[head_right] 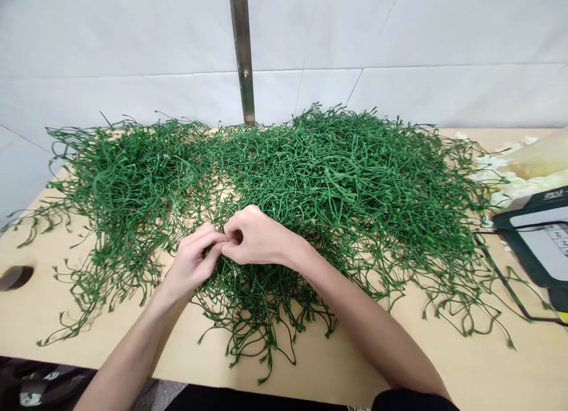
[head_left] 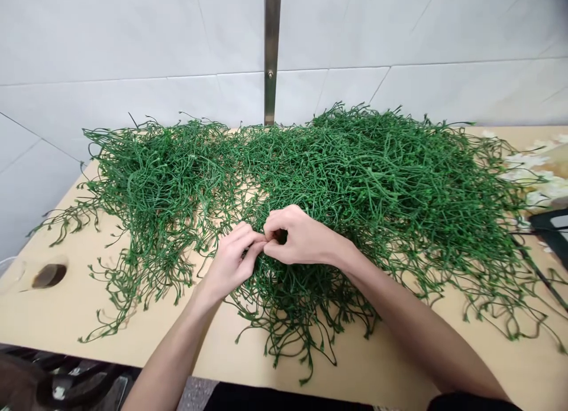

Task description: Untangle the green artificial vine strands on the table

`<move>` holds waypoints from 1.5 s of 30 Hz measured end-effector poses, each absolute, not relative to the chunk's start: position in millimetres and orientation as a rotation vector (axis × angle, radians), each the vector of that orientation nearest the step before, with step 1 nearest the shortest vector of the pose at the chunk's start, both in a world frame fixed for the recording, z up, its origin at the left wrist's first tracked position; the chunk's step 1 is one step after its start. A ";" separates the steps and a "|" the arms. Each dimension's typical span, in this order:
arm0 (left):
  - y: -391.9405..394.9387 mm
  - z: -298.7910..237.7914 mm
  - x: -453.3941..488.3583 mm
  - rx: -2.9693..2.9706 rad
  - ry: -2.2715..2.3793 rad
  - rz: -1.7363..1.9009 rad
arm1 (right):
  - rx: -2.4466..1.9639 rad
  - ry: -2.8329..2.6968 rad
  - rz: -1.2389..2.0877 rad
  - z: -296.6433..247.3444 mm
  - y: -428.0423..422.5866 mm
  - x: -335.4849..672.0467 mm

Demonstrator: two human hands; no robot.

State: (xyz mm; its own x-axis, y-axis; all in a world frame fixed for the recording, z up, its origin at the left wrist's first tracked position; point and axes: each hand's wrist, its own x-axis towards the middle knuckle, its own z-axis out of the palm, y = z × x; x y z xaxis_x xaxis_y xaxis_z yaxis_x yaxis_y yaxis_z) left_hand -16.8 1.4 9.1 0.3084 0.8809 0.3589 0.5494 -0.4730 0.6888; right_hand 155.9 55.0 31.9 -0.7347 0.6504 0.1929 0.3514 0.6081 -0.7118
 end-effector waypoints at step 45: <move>6.5 7.3 -19.5 1.670 1.301 1.017 | -0.584 -2.581 0.165 22.2 57.8 157.2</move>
